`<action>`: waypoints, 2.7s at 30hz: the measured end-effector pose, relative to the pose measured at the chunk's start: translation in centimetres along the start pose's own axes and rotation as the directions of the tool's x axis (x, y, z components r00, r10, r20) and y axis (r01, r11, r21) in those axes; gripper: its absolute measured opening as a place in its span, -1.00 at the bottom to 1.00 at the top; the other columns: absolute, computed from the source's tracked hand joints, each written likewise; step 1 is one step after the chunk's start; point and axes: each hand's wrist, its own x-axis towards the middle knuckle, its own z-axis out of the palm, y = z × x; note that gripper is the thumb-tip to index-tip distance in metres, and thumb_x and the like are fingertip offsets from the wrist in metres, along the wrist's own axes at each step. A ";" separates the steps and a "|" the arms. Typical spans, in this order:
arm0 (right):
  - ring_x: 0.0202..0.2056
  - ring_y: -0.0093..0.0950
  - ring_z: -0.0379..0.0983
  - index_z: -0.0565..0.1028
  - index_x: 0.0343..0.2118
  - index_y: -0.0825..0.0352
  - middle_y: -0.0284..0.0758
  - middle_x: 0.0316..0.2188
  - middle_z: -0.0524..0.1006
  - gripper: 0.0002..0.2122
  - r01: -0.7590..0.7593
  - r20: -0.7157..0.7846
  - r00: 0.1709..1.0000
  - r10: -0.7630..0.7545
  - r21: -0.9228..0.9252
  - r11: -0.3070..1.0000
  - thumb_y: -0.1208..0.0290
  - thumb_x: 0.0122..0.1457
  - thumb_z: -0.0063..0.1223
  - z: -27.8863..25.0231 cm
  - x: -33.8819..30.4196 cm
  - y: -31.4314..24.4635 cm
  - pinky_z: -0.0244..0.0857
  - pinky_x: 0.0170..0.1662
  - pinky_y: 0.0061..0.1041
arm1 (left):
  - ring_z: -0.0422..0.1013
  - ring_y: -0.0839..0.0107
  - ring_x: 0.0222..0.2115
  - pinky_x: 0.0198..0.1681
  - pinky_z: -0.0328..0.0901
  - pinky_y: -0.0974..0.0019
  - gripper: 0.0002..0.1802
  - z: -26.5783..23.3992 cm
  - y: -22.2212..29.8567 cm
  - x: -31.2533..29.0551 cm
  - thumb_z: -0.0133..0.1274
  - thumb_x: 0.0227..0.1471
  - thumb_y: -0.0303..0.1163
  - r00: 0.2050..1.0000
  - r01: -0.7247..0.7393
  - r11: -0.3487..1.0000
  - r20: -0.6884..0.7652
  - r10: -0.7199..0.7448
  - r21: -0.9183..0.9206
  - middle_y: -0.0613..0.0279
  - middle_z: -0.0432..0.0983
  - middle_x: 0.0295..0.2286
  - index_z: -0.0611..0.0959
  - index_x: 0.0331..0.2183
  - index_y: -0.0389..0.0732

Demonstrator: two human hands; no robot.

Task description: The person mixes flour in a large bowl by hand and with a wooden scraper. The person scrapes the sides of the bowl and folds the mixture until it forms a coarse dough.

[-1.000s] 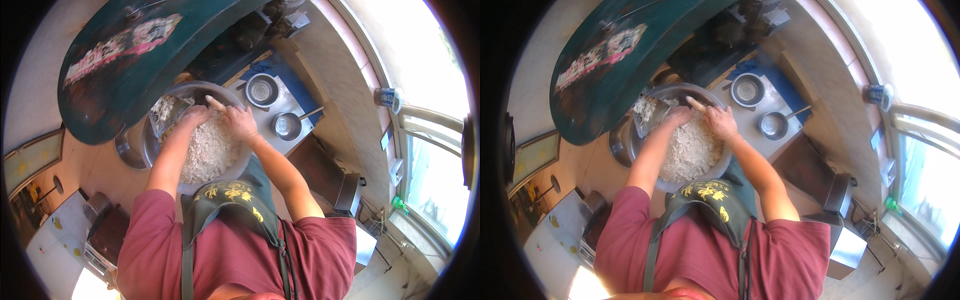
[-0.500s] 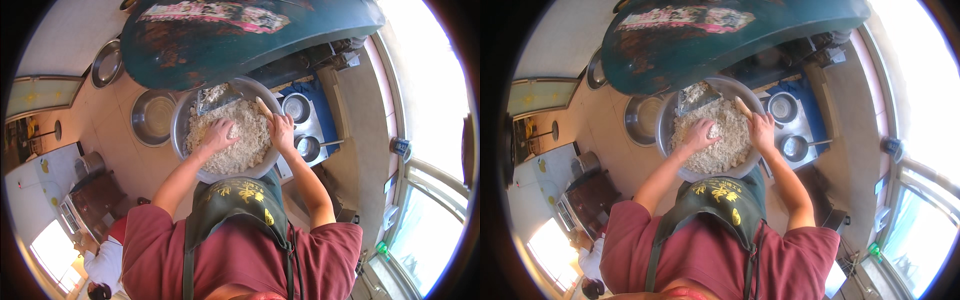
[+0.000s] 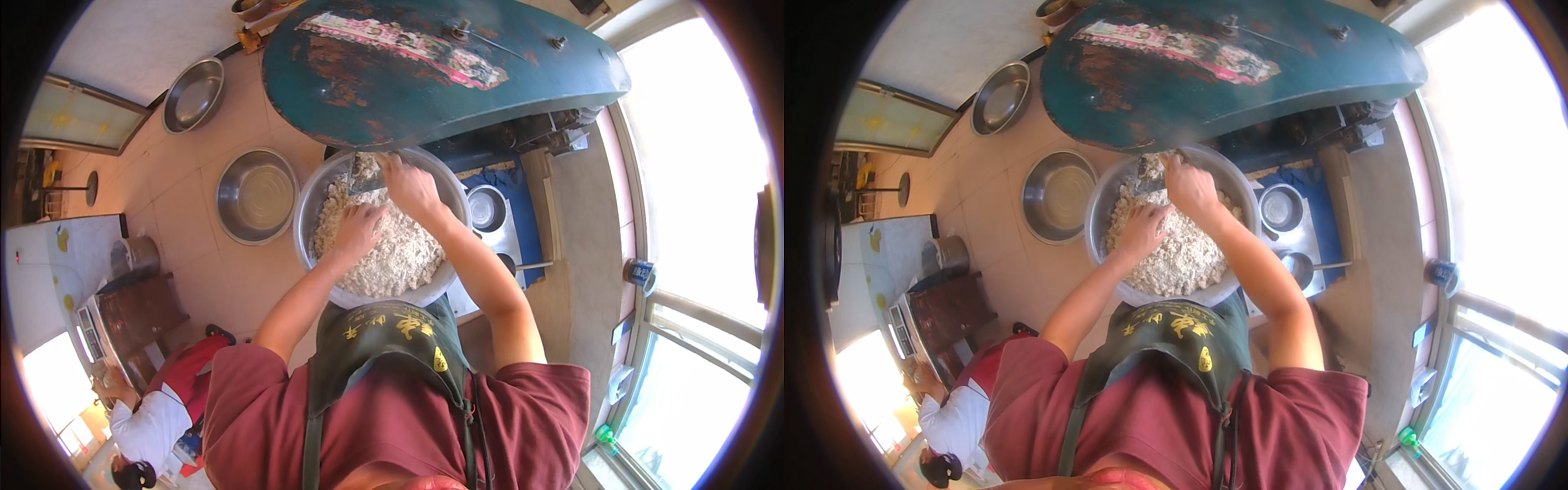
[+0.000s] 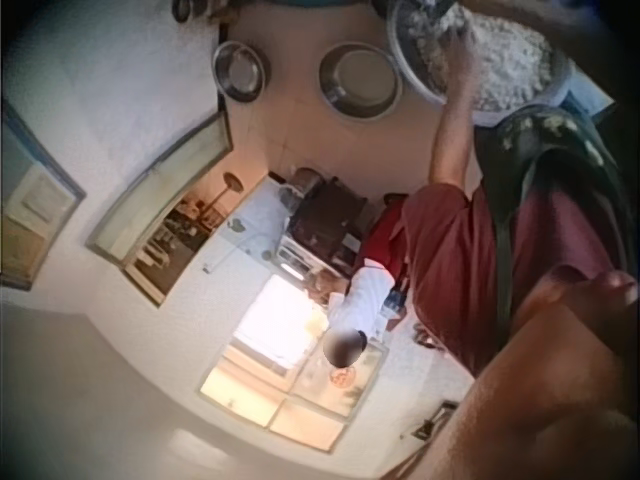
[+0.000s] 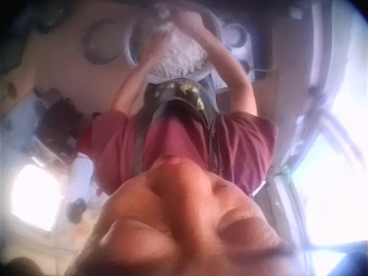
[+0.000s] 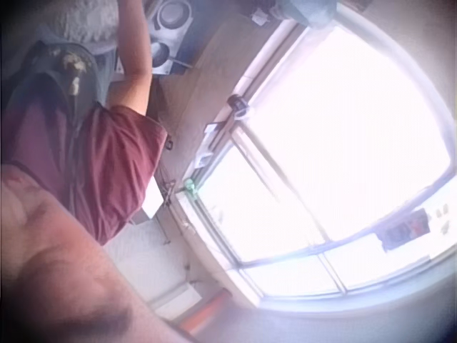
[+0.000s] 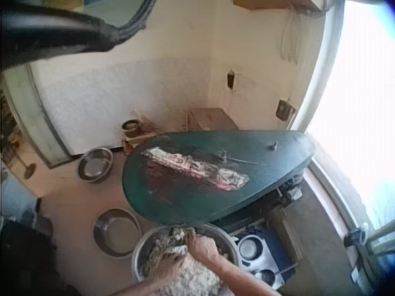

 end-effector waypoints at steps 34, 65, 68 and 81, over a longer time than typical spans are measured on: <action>-0.42 0.07 0.53 0.40 -0.12 0.37 0.10 -0.48 0.56 -0.72 0.127 0.060 0.991 -0.119 -0.142 0.982 0.23 0.32 -0.14 -1.4 -0.8 -1.0 0.42 -0.35 0.00 | 0.42 0.11 -0.14 -0.07 0.36 0.10 -0.70 0.5 -1.0 -1.4 0.10 -0.02 -0.59 0.950 0.280 0.891 -0.031 -0.311 -0.356 0.01 0.43 -0.19 0.64 -0.17 -0.16; -0.40 0.13 0.51 0.39 -0.06 0.27 0.10 -0.44 0.58 -0.72 -0.014 0.024 1.000 0.013 0.030 0.999 0.21 0.32 -0.19 -1.2 -0.4 3.6 0.37 -0.32 0.10 | 0.36 -0.19 -0.02 -0.16 0.47 -0.02 -0.36 -4.6 2.2 9.3 0.11 -0.07 -0.51 0.907 0.330 0.938 -0.238 -0.347 -0.109 -0.28 0.29 -0.02 0.37 0.10 -0.27; -0.39 0.14 0.50 0.38 -0.05 0.27 0.11 -0.44 0.57 -0.71 0.041 0.032 0.998 -0.046 0.148 0.988 0.20 0.32 -0.18 -2.4 -1.4 2.7 0.36 -0.31 0.11 | 0.23 -0.21 0.12 0.02 0.40 -0.01 -0.30 -3.6 2.1 8.7 0.09 -0.09 -0.56 0.919 0.334 0.941 -0.199 -0.339 -0.059 -0.33 0.23 0.08 0.32 0.15 -0.30; -0.39 0.05 0.55 0.44 -0.08 0.33 0.08 -0.42 0.58 -0.72 0.101 0.114 0.988 -0.101 0.004 0.995 0.25 0.29 -0.12 0.0 1.1 0.1 0.45 -0.32 0.00 | 0.23 -0.10 0.14 0.19 0.18 0.01 -0.40 -1.0 1.4 -7.6 0.06 0.06 -0.51 0.827 0.338 0.901 -0.371 -0.422 -0.272 -0.24 0.27 0.09 0.29 0.13 -0.36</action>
